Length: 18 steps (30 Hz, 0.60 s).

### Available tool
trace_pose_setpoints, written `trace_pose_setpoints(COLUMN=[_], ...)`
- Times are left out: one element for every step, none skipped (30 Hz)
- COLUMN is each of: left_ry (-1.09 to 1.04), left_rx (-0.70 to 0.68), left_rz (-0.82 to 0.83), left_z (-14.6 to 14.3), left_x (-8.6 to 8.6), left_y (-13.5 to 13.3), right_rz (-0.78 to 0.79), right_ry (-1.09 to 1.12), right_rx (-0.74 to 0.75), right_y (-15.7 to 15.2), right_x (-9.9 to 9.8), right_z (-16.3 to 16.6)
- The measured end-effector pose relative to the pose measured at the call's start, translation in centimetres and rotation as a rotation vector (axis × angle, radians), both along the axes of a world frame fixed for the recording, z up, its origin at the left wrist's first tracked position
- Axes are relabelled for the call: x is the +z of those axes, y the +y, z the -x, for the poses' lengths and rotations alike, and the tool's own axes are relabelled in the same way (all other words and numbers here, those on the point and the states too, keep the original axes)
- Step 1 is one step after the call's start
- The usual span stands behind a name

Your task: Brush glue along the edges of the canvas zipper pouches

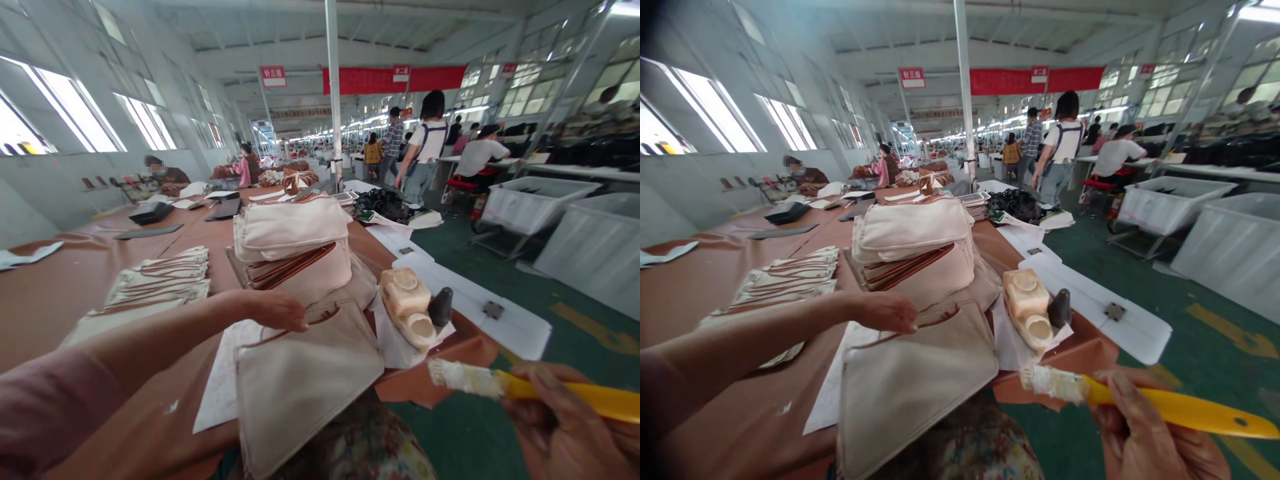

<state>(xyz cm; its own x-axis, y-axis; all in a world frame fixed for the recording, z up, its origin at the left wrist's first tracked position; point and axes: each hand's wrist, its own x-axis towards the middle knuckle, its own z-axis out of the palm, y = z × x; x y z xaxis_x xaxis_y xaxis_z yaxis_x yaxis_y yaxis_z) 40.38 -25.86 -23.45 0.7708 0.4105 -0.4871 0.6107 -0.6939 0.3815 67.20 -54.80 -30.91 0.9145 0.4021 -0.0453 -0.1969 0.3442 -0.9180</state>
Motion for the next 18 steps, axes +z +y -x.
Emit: trace_pose_setpoints(left_ry=[0.011,0.000,-0.021,-0.044,-0.072,-0.103,-0.135,-0.168,-0.199,-0.227,-0.252,-0.272,-0.288,-0.301,-0.311,-0.322,-0.336,-0.356], left_rx=[0.032,0.071,0.115,0.155,0.194,0.230,0.264,0.298,0.331,0.365,0.400,0.436,0.472,0.504,0.531,0.552,0.563,0.565], left_rz=[-0.083,-0.140,-0.177,-0.212,-0.245,-0.273,-0.299,-0.323,-0.347,-0.369,-0.389,-0.407,-0.421,-0.431,-0.437,-0.440,-0.443,-0.448], left_z=[-0.1,-0.2,-0.4,-0.7,-1.1,-1.5,-1.9,-2.3,-2.6,-2.9,-3.1,-3.3,-3.4,-3.5,-3.6,-3.6,-3.6,-3.6], left_x=[-1.5,-2.9,-4.4,-5.8,-7.2,-8.6,-9.8,-11.0,-12.0,-12.9,-13.7,-14.3,-15.0,-15.5,-16.0,-16.4,-16.7,-17.0], left_y=[0.7,1.2,1.3,1.1,0.8,0.3,-0.2,-0.7,-1.1,-1.4,-1.6,-1.7,-1.6,-1.4,-1.2,-1.0,-0.8,-0.9], right_rz=[0.027,0.052,0.067,0.075,0.077,0.075,0.076,0.086,0.108,0.134,0.158,0.176,0.183,0.177,0.167,0.161,0.160,0.162], right_ry=[0.065,0.118,0.148,0.156,0.158,0.166,0.179,0.207,0.247,0.281,0.303,0.311,0.301,0.274,0.237,0.203,0.173,0.141], right_rx=[-0.014,-0.024,-0.029,-0.028,-0.020,-0.012,-0.008,-0.001,0.009,0.014,0.017,0.019,0.021,0.020,0.020,0.035,0.057,0.082], right_y=[0.3,0.5,0.8,1.0,1.2,1.4,1.5,1.7,1.9,2.0,2.2,2.3,2.4,2.4,2.5,2.5,2.4,2.3], right_x=[-0.3,-0.7,-1.0,-1.3,-1.6,-1.8,-1.9,-2.0,-2.0,-1.9,-1.9,-1.9,-1.9,-2.0,-2.2,-2.6,-3.0,-3.5], right_z=[0.2,0.3,0.4,0.4,0.3,0.2,0.1,0.0,0.0,0.0,0.0,0.1,0.1,0.0,-0.1,-0.3,-0.6,-0.9])
